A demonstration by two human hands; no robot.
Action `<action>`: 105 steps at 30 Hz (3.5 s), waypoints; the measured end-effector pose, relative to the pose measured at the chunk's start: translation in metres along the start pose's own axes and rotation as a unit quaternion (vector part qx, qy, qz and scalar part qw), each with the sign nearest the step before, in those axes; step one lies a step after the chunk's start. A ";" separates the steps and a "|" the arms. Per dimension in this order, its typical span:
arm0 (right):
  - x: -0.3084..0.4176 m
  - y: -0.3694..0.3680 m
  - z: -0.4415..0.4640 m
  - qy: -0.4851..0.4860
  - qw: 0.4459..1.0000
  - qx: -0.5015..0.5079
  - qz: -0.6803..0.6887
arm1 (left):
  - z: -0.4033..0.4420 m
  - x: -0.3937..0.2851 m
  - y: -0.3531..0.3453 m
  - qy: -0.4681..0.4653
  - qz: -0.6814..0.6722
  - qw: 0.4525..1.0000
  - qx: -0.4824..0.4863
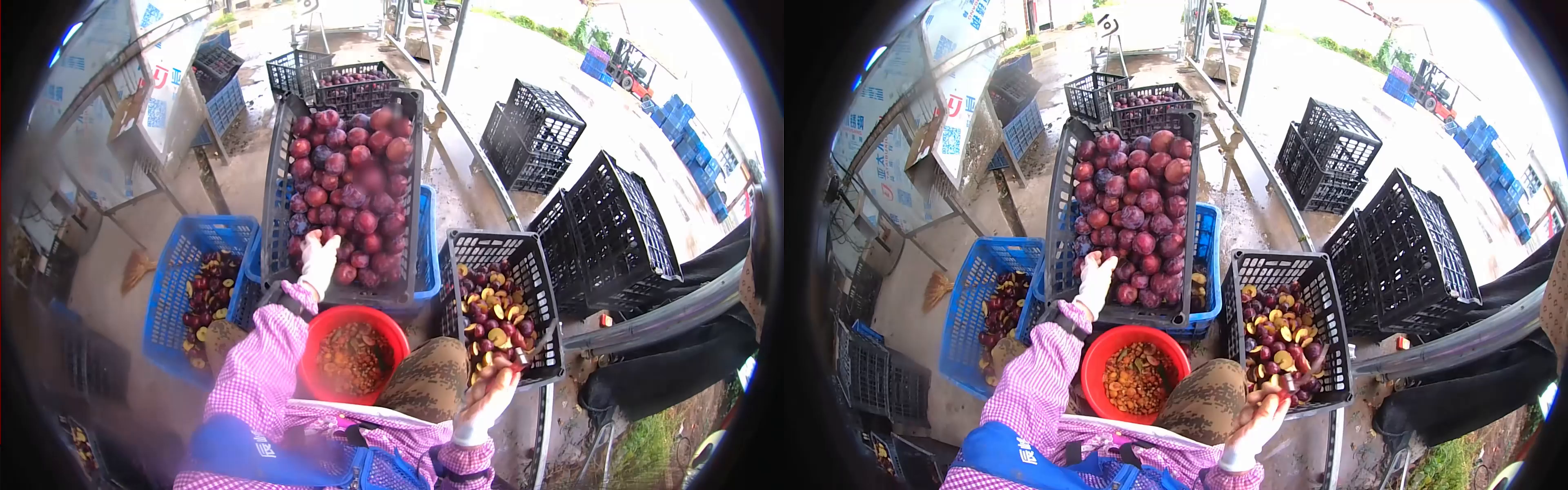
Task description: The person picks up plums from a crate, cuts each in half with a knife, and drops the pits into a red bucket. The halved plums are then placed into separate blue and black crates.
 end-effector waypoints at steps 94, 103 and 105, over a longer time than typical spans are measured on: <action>-0.098 -0.077 -0.112 0.089 0.707 0.409 -0.570 | -0.229 -0.018 0.071 -0.054 -0.314 0.910 0.264; -0.111 -0.078 -0.116 0.112 0.701 0.387 -0.588 | -0.238 -0.004 0.052 0.116 -0.543 0.775 0.303; -0.108 -0.077 -0.116 0.123 0.706 0.381 -0.584 | -0.238 -0.015 0.062 0.044 -0.406 0.864 0.294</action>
Point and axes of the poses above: each hand's wrist, its own z-axis towards the middle knuckle, its own y-axis out of the back of the hand, x = y × z, the point moved 6 cm from there along z, towards the middle knuckle, and after that the axes turned 6 degrees about z, right-handed, at the moved point
